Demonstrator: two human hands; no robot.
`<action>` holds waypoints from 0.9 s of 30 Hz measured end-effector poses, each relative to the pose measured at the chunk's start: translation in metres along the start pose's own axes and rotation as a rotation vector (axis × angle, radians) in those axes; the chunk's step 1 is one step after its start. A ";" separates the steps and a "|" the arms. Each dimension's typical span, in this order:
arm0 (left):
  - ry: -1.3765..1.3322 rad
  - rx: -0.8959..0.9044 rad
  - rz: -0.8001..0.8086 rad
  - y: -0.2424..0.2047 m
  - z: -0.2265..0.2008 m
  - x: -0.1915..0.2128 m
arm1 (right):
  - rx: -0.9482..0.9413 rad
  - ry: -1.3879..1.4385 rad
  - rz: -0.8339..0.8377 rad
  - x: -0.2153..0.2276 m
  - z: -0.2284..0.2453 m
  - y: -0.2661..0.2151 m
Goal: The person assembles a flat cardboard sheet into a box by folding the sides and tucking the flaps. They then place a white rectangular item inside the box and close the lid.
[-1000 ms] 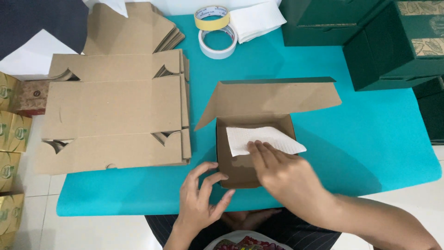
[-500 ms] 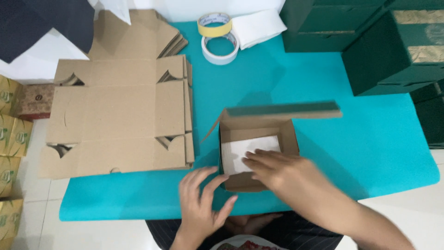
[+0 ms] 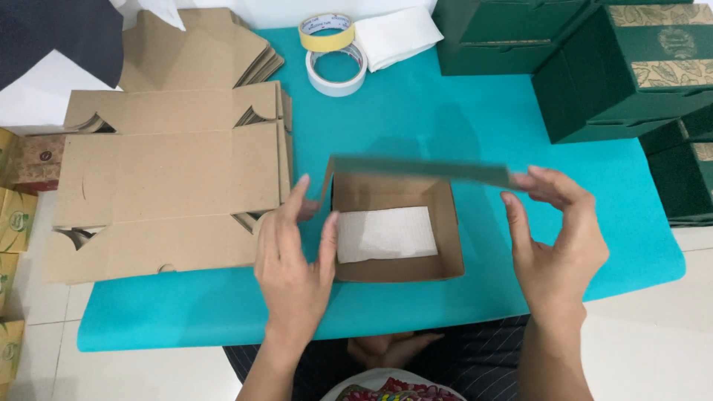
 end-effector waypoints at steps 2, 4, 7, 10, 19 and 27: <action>-0.007 -0.024 -0.008 0.003 -0.002 0.003 | -0.091 0.058 -0.037 0.001 -0.008 -0.007; 0.004 -0.083 -0.010 0.008 -0.007 0.008 | -0.010 0.064 0.009 0.000 -0.010 -0.013; 0.038 -0.057 0.056 -0.010 0.004 0.008 | -0.018 0.120 0.046 -0.002 -0.007 -0.023; 0.034 -0.022 0.111 -0.022 0.005 0.009 | -0.058 0.206 0.035 -0.013 -0.010 -0.037; -0.268 0.186 0.355 -0.046 0.015 -0.005 | -0.115 0.391 0.146 -0.025 -0.016 -0.051; -0.429 0.245 0.431 -0.050 0.029 -0.006 | -0.171 0.467 0.229 -0.034 -0.031 -0.064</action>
Point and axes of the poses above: each hand's wrist, its own y-axis towards the middle knuckle, its own x-axis out of the back of the hand, z = x × y, the point moved 4 cm from there along y, towards the middle knuckle, and after that the axes turned 6 degrees about -x, right-handed, at the moved point
